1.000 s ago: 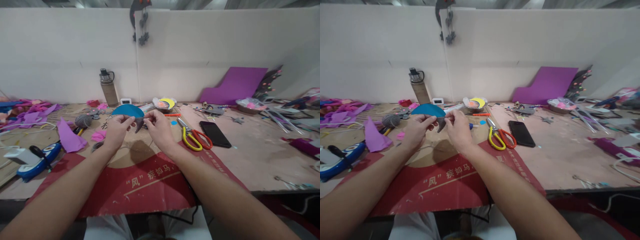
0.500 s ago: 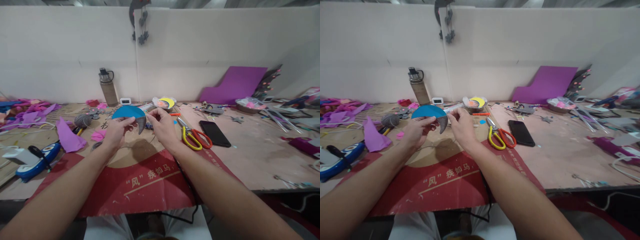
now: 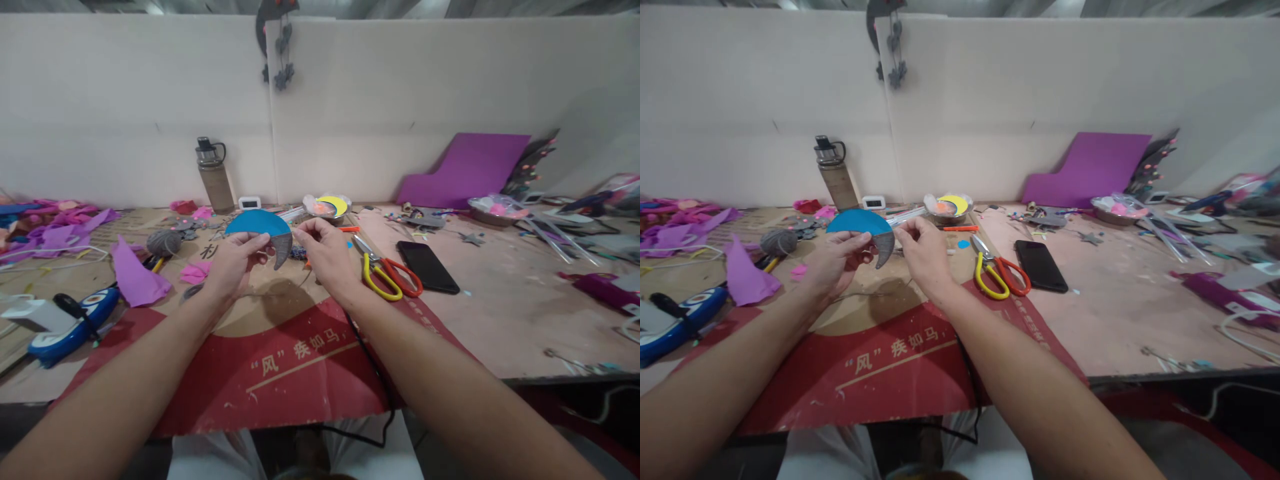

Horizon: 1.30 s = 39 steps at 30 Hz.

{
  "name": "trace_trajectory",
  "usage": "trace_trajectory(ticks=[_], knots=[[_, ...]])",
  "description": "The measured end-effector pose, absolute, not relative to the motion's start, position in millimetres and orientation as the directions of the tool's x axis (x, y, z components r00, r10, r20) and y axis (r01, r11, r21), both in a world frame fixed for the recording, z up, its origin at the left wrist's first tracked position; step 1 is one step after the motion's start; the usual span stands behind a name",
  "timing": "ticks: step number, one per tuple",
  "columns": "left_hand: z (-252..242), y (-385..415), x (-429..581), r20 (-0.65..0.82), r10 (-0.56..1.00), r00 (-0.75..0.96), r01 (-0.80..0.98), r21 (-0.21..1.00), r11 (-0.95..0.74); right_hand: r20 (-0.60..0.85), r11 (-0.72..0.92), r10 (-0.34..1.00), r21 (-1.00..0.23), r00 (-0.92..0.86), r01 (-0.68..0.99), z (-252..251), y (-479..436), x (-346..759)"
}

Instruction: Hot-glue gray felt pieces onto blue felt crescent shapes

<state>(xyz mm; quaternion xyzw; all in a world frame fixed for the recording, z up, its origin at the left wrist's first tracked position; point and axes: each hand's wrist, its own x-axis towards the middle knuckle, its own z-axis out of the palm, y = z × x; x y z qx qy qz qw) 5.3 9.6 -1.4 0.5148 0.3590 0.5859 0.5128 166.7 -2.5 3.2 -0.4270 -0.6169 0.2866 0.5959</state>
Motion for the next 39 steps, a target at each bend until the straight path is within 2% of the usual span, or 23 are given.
trace_trajectory(ticks=[11,15,19,22,32,39], knots=[[0.1,6.8,9.1,0.237,0.96,0.146,-0.362,0.916,-0.171,0.372,0.369,0.925,-0.928,0.074,0.046,4.4,-2.6,166.4],[-0.2,6.5,9.4,0.236,0.962,0.14,-0.36,0.917,-0.173,0.305,0.306,0.952,-0.945,0.028,-0.117,0.6,1.3,165.1],[-1.1,6.9,8.8,0.239,0.962,0.131,-0.368,0.913,-0.177,0.199,0.169,0.978,-0.936,-0.068,-0.31,1.9,0.4,165.7],[-1.4,6.9,8.8,0.242,0.961,0.132,-0.379,0.908,-0.177,0.142,0.078,0.981,-0.917,-0.136,-0.391,4.9,-1.6,166.5],[-2.3,7.7,8.9,0.262,0.957,0.124,-0.393,0.899,-0.196,0.106,-0.089,0.941,-0.838,-0.321,-0.538,1.6,1.4,168.6],[-4.1,8.8,8.5,0.276,0.95,0.145,-0.416,0.888,-0.194,0.107,-0.123,0.933,-0.801,-0.344,-0.586,1.6,-1.1,169.3]])
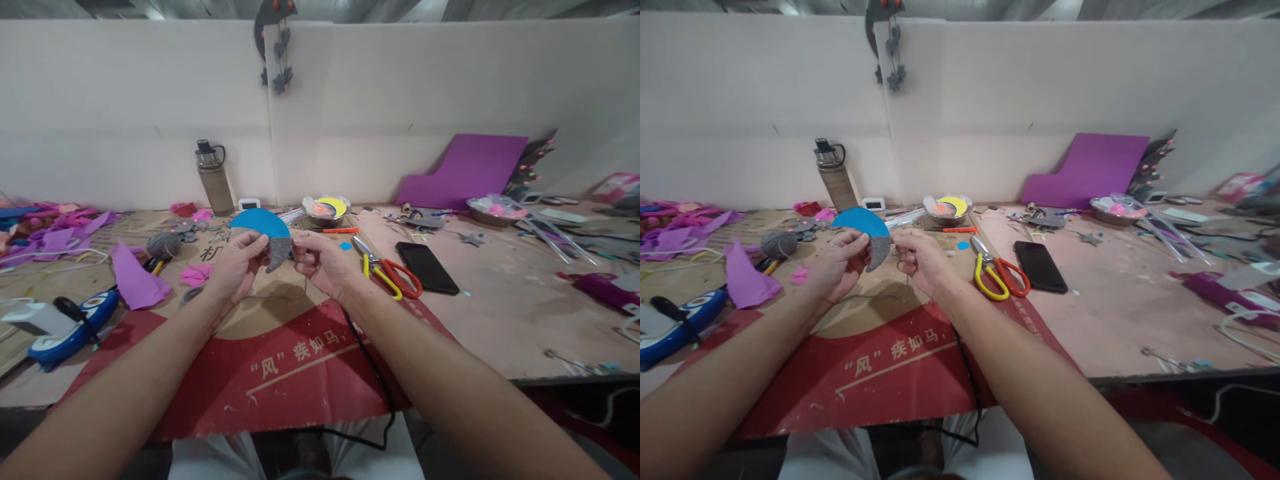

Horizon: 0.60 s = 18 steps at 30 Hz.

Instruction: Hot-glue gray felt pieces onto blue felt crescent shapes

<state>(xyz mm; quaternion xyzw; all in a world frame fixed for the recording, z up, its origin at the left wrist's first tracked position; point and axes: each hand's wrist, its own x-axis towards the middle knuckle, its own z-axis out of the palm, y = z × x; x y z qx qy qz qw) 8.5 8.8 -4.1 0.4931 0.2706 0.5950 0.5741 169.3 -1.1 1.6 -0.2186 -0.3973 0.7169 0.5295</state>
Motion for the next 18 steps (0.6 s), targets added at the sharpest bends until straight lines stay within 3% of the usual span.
trace_trajectory(ticks=[18], knots=[[1.1,7.1,4.8,0.153,0.94,0.306,-0.414,0.91,-0.013,0.161,-0.121,0.899,-0.803,-0.407,-0.584,1.4,-5.3,171.6]])
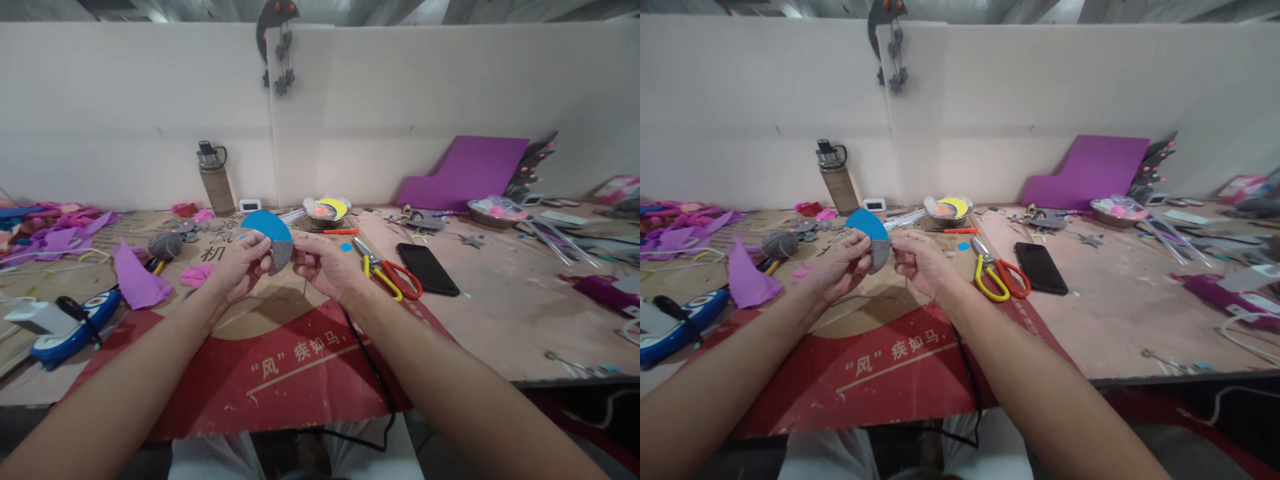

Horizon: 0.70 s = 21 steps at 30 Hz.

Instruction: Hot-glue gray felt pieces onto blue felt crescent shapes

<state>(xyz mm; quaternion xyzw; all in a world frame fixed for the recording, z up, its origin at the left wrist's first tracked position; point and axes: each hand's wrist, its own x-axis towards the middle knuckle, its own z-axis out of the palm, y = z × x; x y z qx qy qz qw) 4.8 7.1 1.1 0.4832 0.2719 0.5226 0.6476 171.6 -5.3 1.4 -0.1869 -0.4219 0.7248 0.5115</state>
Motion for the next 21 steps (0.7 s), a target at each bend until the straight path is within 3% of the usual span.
trace_trajectory(ticks=[6,15,17,21], knots=[[-2.1,8.1,10.9,0.132,0.964,0.23,-0.456,0.89,-0.013,0.187,-0.017,0.912,-0.872,-0.364,-0.49,-3.2,-7.6,165.4],[-5.4,10.0,11.9,0.16,0.955,0.25,-0.477,0.879,-0.022,0.287,0.272,0.951,-0.953,-0.111,-0.132,-7.4,-5.8,162.2],[-5.6,9.7,11.4,0.153,0.955,0.254,-0.462,0.887,-0.019,0.286,0.266,0.952,-0.95,-0.114,-0.164,-7.9,-5.2,162.3],[-4.6,7.5,11.6,0.128,0.958,0.256,-0.412,0.911,-0.011,0.205,0.104,0.957,-0.904,-0.205,-0.416,-6.7,-4.1,164.9]])
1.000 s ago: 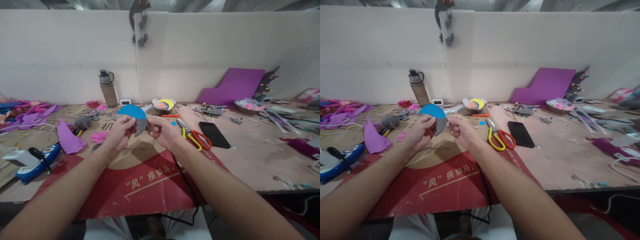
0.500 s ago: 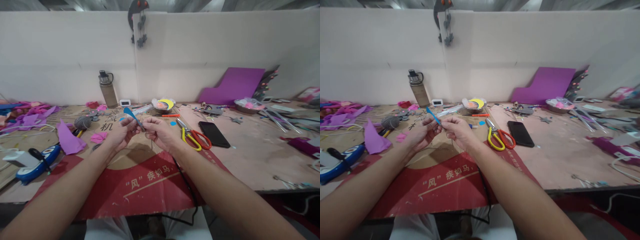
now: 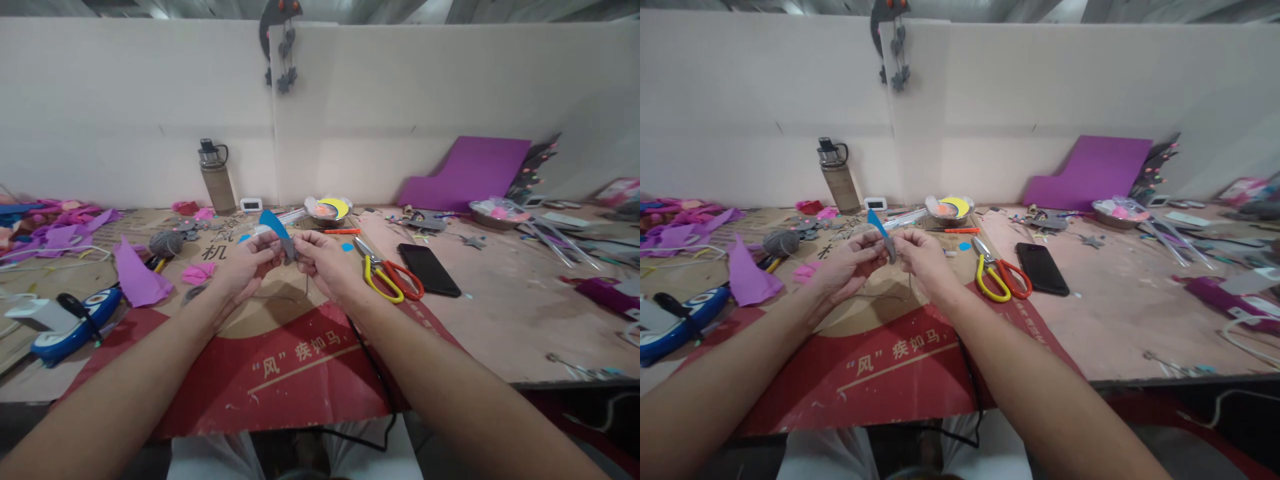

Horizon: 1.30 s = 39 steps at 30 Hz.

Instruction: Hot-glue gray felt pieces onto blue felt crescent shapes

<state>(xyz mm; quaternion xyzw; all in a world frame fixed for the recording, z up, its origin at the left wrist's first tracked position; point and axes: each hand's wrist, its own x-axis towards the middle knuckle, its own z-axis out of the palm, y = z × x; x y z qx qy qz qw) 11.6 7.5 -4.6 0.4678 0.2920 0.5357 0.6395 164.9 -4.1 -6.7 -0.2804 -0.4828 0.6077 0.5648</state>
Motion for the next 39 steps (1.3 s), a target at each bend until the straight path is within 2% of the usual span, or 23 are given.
trace_trajectory(ticks=[3,6,15,19,24,31,39], knots=[[-2.1,5.0,12.6,0.131,0.965,0.227,-0.383,0.923,-0.035,0.157,-0.023,0.944,-0.848,-0.292,-0.53,-5.3,-2.0,168.5],[1.2,2.6,13.3,0.105,0.973,0.205,-0.358,0.934,-0.025,0.128,-0.084,0.939,-0.813,-0.318,-0.576,-5.2,0.0,170.8],[5.4,0.0,10.6,0.043,0.967,0.253,-0.286,0.958,0.032,0.14,-0.093,0.922,-0.825,-0.36,-0.558,-2.5,-1.7,171.3],[6.1,0.6,9.4,0.076,0.972,0.224,-0.296,0.955,-0.007,0.125,-0.091,0.927,-0.84,-0.353,-0.536,-0.2,-2.0,173.3],[8.0,-0.1,9.4,0.048,0.981,0.187,-0.301,0.953,0.011,0.152,-0.013,0.94,-0.879,-0.306,-0.477,0.2,-2.7,173.1],[8.3,1.1,6.5,0.03,0.971,0.237,-0.311,0.949,0.046,0.165,0.079,0.962,-0.932,-0.22,-0.355,-2.3,-0.9,172.3],[11.2,0.0,1.5,0.014,0.926,0.378,-0.331,0.936,0.121,0.196,-0.001,0.891,-0.902,-0.41,-0.432,1.7,-8.2,171.8]])
